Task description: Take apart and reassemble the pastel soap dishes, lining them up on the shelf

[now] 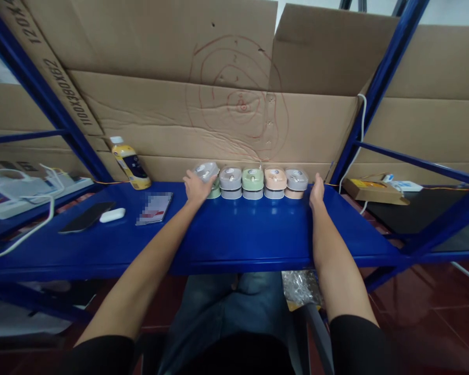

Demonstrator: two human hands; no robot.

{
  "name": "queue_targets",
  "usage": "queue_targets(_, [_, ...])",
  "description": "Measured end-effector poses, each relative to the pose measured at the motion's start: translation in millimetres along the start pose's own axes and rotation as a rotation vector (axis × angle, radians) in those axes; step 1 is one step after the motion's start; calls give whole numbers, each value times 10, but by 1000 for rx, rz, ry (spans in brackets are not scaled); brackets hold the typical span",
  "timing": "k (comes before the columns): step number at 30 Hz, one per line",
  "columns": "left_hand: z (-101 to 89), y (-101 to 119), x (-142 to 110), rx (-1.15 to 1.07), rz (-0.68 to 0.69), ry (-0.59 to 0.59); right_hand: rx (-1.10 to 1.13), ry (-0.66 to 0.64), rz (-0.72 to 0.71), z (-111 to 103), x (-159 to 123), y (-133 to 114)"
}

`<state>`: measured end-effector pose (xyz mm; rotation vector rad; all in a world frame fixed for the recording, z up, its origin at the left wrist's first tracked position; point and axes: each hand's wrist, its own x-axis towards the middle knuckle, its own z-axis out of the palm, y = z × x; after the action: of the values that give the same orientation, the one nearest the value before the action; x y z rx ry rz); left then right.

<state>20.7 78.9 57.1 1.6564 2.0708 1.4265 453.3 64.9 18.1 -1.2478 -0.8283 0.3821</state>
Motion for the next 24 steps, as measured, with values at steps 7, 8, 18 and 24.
queue_targets(7, [66, -92, 17, -61, 74, -49, 135, -237, 80, 165, -103, -35])
queue_targets(8, [57, -123, 37, -85, 77, -47, 129, -246, 74, 164, -106, -34])
queue_targets(18, [-142, -508, 308, -91, 102, -51, 84, -355, 191, 229, -179, -49])
queue_targets(24, [-325, -725, 454, -32, 108, -19, 8, -511, 102, 374, -381, -186])
